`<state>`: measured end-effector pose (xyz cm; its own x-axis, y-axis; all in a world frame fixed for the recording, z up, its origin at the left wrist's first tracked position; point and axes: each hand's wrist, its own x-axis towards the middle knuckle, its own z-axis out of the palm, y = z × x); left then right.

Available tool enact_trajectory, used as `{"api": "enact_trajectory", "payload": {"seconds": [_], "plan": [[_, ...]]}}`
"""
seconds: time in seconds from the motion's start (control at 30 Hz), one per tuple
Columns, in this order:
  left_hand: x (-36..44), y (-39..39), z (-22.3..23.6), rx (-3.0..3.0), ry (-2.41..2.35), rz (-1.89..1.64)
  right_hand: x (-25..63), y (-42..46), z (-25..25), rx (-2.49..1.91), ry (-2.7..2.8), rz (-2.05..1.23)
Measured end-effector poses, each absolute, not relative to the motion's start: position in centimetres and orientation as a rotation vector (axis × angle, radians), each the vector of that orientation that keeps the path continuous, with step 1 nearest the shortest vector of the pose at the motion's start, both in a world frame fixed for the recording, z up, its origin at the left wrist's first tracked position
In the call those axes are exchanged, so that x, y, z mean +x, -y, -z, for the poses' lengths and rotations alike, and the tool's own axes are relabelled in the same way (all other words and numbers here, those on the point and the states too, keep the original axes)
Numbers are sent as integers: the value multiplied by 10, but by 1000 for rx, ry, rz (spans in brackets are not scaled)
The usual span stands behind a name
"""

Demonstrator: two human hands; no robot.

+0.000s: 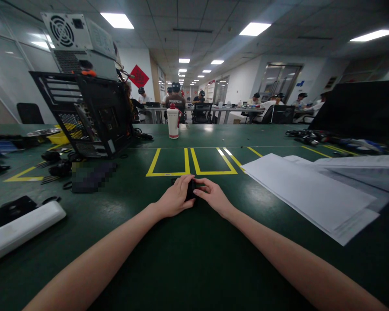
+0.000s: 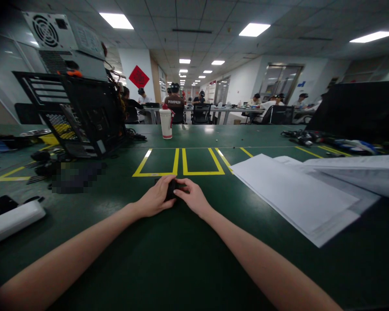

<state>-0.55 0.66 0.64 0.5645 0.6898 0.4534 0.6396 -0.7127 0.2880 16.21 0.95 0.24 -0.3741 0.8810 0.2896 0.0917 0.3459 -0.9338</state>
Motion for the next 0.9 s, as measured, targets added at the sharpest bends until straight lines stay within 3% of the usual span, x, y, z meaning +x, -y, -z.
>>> {"api": "enact_trajectory", "payload": {"seconds": [0.9], "plan": [[-6,-8,-2,2668,-1181,-899,158,-9,-1,-751,1590,-1224]]}}
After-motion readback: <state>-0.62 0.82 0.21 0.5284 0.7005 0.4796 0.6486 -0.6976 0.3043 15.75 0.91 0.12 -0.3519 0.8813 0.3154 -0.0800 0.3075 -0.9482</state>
